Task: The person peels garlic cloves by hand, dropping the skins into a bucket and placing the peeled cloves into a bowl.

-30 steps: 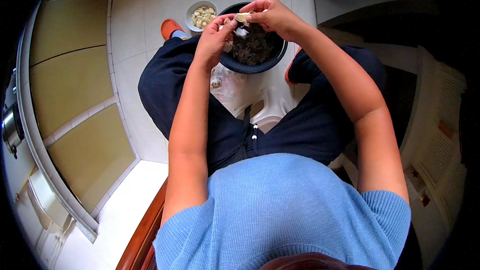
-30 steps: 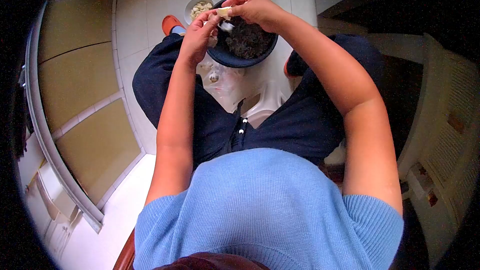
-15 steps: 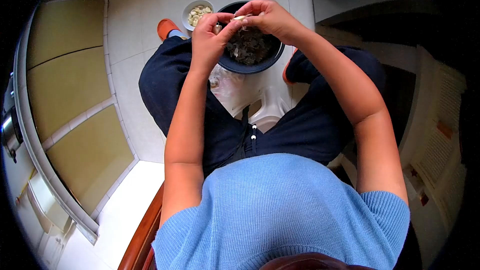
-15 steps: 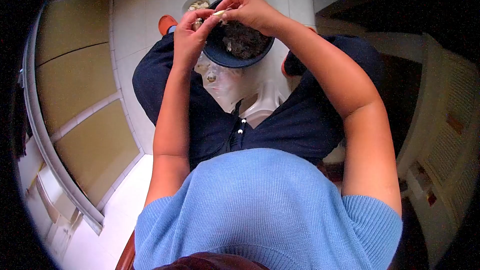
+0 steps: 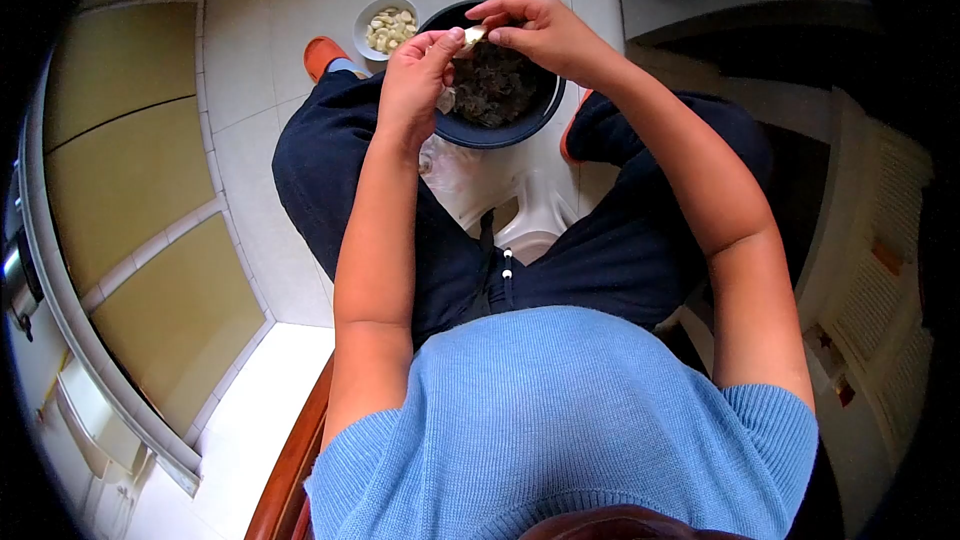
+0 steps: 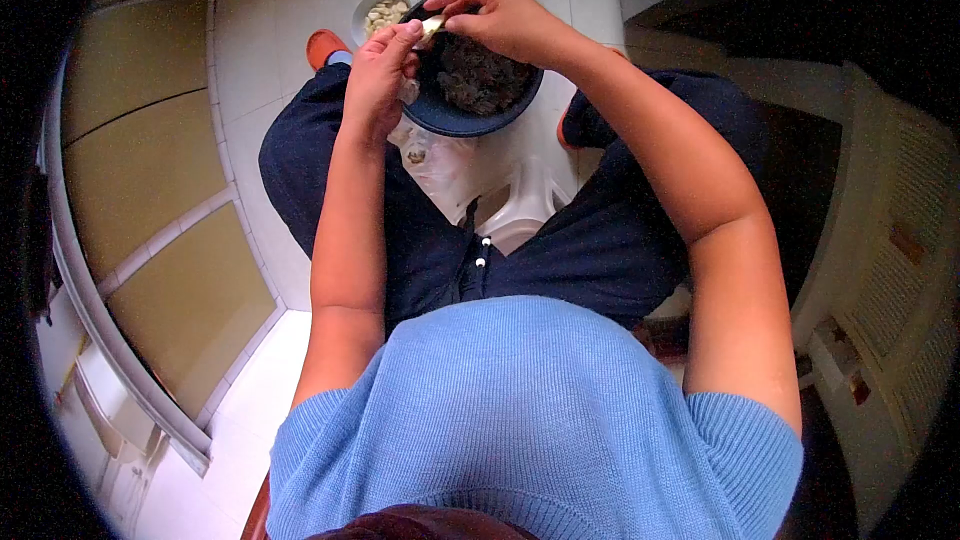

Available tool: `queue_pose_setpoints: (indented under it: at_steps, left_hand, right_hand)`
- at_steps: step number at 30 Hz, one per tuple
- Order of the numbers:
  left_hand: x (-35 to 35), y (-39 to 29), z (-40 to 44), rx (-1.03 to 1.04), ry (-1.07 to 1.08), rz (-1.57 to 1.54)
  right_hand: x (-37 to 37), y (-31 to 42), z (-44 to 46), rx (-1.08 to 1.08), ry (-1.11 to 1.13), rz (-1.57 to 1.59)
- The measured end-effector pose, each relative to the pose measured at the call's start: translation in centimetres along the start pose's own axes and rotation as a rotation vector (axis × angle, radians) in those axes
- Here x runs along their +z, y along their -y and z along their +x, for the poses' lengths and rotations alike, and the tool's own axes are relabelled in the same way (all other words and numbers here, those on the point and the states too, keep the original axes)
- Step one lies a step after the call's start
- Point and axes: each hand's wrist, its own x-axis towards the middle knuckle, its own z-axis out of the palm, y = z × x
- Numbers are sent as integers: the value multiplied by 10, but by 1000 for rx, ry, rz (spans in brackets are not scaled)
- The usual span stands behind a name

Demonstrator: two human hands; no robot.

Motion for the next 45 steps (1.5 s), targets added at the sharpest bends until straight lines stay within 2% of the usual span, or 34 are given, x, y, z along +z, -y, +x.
queue_pose_setpoints:
  at_steps: [2,4,6,12,14,15,17,18,19,22,23,25,27,29,30,31,33,35,37,41,45]
  left_hand:
    - [-2,2,1,-30,98,-9]
    - [-3,4,2,-41,107,-34]
    - [-3,4,2,-50,116,-59]
    - [1,5,2,-19,47,-32]
    - [0,10,2,47,-16,194]
    - [-4,15,5,43,-16,193]
    - [-12,27,13,241,-83,475]
    - [-8,22,9,221,-119,419]
    - [-7,14,7,139,-147,520]
    - [-4,6,6,58,-96,140]
    - [-5,7,7,53,-97,141]
    - [-9,5,12,-99,-3,-357]
    - [-10,6,16,-82,38,-392]
    - [-5,2,12,-100,18,-333]
    - [-2,0,9,-36,20,-246]
    - [1,-1,7,-33,20,-247]
    - [6,0,3,97,18,-9]
    - [10,1,0,121,34,9]
    - [14,-3,-4,203,30,188]
    - [11,-2,-2,238,59,330]
    - [11,5,1,250,102,292]
  right_hand:
    - [1,-8,1,-5,11,7]
    - [2,2,1,-11,23,13]
    - [-2,15,-2,249,20,56]
    - [-6,13,-1,355,-30,226]
    - [-6,11,-1,348,-36,182]
    - [-6,8,-2,342,-43,138]
    - [-7,-5,-1,306,-10,59]
    - [-7,-9,-2,268,25,-20]
    - [-4,-7,-3,279,23,-18]
    - [1,-12,-1,366,58,-33]
    - [1,-14,-3,370,58,-30]
    - [-2,3,-2,475,-54,251]
    - [-6,9,0,507,-9,347]
    - [-8,6,0,462,31,704]
    - [-9,6,-1,419,65,717]
    - [-9,6,0,417,66,715]
    - [-6,6,-1,407,27,661]
    - [-2,8,-3,406,7,636]
    - [0,8,-4,406,-10,611]
    - [-1,7,-5,441,-50,580]
    - [-1,3,-7,473,-58,570]
